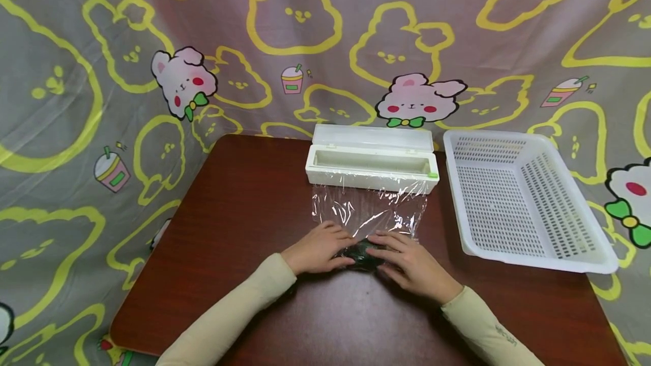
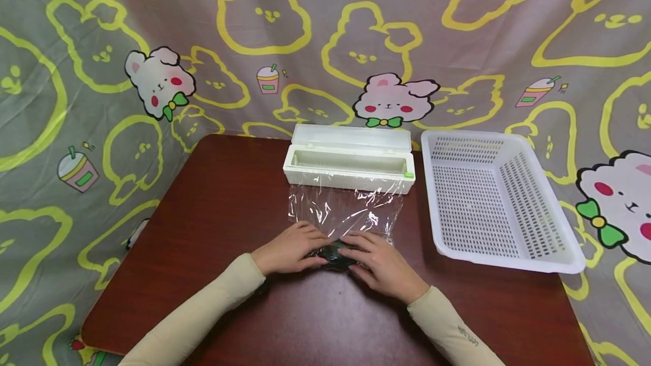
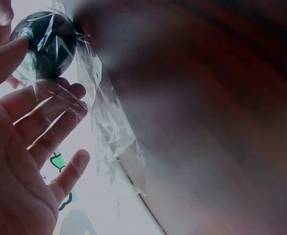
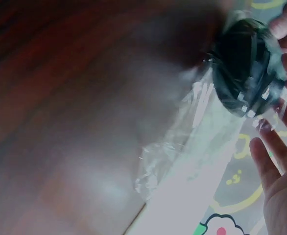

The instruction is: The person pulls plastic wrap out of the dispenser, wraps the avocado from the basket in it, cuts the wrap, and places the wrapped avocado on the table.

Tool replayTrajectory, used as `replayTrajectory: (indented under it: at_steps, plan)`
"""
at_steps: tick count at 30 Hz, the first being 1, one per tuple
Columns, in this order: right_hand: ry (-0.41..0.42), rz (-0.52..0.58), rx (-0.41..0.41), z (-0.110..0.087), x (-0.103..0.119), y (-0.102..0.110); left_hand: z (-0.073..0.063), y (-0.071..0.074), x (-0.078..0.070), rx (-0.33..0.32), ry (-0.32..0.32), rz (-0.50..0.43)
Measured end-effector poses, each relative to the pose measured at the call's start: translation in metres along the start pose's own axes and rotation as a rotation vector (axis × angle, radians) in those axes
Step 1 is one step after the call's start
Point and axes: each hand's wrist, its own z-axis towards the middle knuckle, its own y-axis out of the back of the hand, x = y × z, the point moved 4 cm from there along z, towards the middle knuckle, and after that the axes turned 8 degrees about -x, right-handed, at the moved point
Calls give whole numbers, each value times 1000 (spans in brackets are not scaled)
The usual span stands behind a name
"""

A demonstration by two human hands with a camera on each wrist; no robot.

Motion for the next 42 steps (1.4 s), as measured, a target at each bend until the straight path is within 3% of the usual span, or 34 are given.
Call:
replayTrajectory:
  at_steps: [10, 14, 19, 26, 34, 42]
  plan:
    - [-67, 22, 23, -4, -7, -8, -2, 2, 4, -20, 26, 12]
    - [-100, 51, 38, -2, -8, -8, -1, 8, 1, -96, 39, 26]
    - [-118, 74, 43, 0, -10, -9, 3, 15, -10, -166, 0, 24]
    - [-135, 81, 54, 1, -13, -10, 6, 13, -16, -129, 24, 67]
    - [-166, 101, 68, 2, -16, -13, 9, 12, -18, -135, 35, 122]
    - [-197, 26, 87, 4, -17, -16, 12, 13, -20, -115, 70, 129]
